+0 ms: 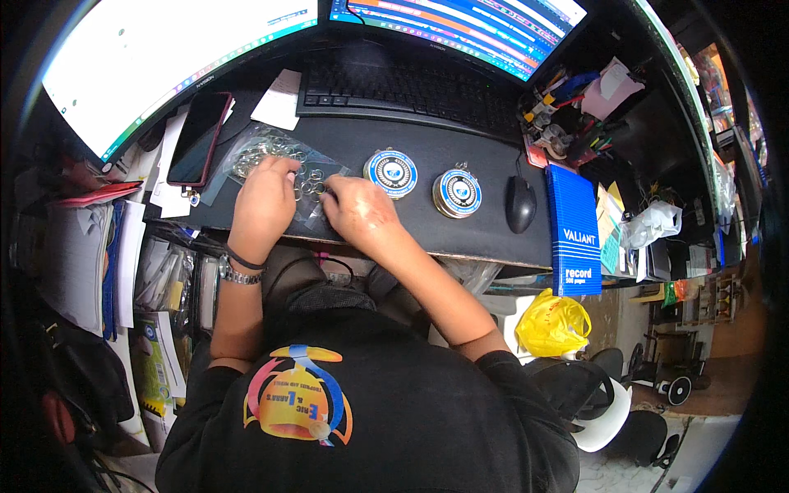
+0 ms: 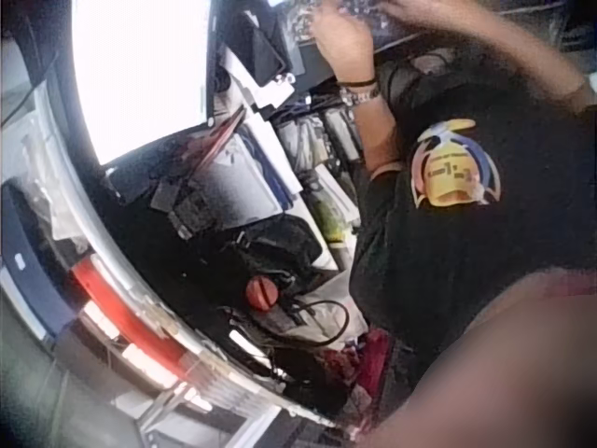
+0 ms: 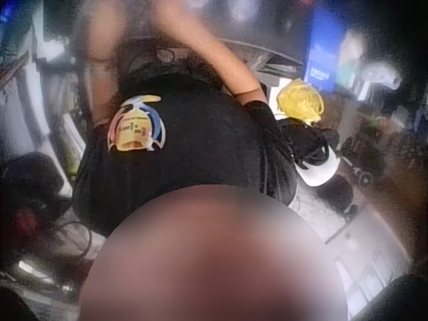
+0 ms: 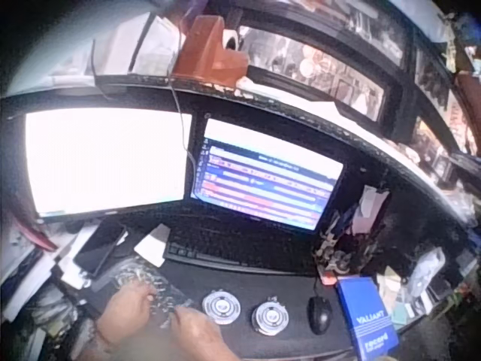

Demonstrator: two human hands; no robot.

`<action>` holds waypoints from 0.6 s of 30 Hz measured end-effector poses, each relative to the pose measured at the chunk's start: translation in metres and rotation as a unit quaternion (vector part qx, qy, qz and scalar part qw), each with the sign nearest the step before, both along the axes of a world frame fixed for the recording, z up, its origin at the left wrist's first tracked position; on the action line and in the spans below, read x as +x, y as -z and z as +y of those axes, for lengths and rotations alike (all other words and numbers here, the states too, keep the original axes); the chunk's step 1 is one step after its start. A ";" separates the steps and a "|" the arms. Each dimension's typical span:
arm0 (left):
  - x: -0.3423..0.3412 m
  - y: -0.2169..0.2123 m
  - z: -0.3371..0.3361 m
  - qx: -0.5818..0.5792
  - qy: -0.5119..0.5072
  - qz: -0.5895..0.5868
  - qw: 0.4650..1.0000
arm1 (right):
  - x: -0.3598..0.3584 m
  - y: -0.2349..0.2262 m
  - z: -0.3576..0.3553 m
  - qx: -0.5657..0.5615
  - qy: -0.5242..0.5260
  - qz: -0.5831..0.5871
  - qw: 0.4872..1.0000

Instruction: The person repeatedly picks up small round blue-and-white discs and metal key rings from a desk, attaches each ring to a disc, and places the assembled keychains into a growing stack. The process is repeated for multiple units throughout the clip.

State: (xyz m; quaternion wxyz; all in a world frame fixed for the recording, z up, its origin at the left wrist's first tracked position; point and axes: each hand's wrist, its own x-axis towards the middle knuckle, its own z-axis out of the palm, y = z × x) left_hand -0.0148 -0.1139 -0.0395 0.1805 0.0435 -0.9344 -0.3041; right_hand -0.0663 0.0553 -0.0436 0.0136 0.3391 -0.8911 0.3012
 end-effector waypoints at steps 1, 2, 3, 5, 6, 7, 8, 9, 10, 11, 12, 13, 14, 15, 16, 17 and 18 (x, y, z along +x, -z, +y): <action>0.000 -0.001 0.001 0.006 0.003 0.008 1.000 | -0.001 0.004 -0.006 0.000 -0.001 0.002 1.000; 0.000 -0.002 0.003 0.012 0.008 0.015 1.000 | -0.002 0.008 -0.011 0.004 0.001 0.001 1.000; -0.001 -0.003 0.004 0.018 0.013 0.023 0.999 | -0.004 0.011 -0.014 0.012 0.004 -0.002 1.000; -0.002 -0.005 0.007 0.007 0.010 0.020 1.000 | -0.006 0.016 -0.016 -0.012 0.002 0.012 1.000; -0.003 -0.005 0.008 0.000 0.011 0.027 1.000 | -0.008 0.017 -0.016 -0.026 -0.001 0.020 0.999; -0.004 -0.005 0.009 -0.004 0.009 0.013 1.000 | -0.008 0.019 -0.016 -0.039 -0.003 0.028 0.999; -0.006 -0.005 0.010 -0.009 0.008 0.009 1.000 | -0.008 0.021 -0.017 -0.041 -0.003 0.041 0.998; -0.008 -0.005 0.011 -0.015 0.007 0.004 1.000 | -0.008 0.023 -0.018 -0.042 -0.002 0.054 0.998; -0.010 -0.004 0.013 -0.015 0.010 0.005 1.000 | -0.008 0.024 -0.018 -0.041 -0.002 0.065 0.997; -0.012 -0.004 0.014 -0.014 0.012 0.005 1.000 | -0.007 0.026 -0.017 -0.045 -0.002 0.071 0.996; -0.014 -0.003 0.015 -0.015 0.014 0.006 1.000 | -0.004 0.028 -0.015 -0.047 -0.003 0.075 0.996; -0.017 -0.002 0.017 -0.006 0.020 0.007 1.000 | -0.003 0.029 -0.014 -0.048 -0.005 0.080 0.996; -0.019 -0.002 0.019 0.003 0.026 0.007 1.000 | -0.001 0.030 -0.014 -0.068 -0.001 0.098 0.993; -0.022 -0.001 0.021 0.010 0.034 0.015 0.999 | 0.000 0.031 -0.012 -0.094 -0.006 0.116 0.989; -0.026 0.000 0.023 0.018 0.041 0.012 0.999 | 0.000 0.031 -0.010 -0.112 -0.009 0.125 0.986; -0.030 0.000 0.026 0.024 0.050 0.019 0.998 | 0.000 0.032 -0.008 -0.130 -0.012 0.131 0.983; -0.034 0.000 0.028 0.032 0.059 0.020 0.998 | -0.002 0.032 -0.006 -0.117 -0.017 0.121 0.986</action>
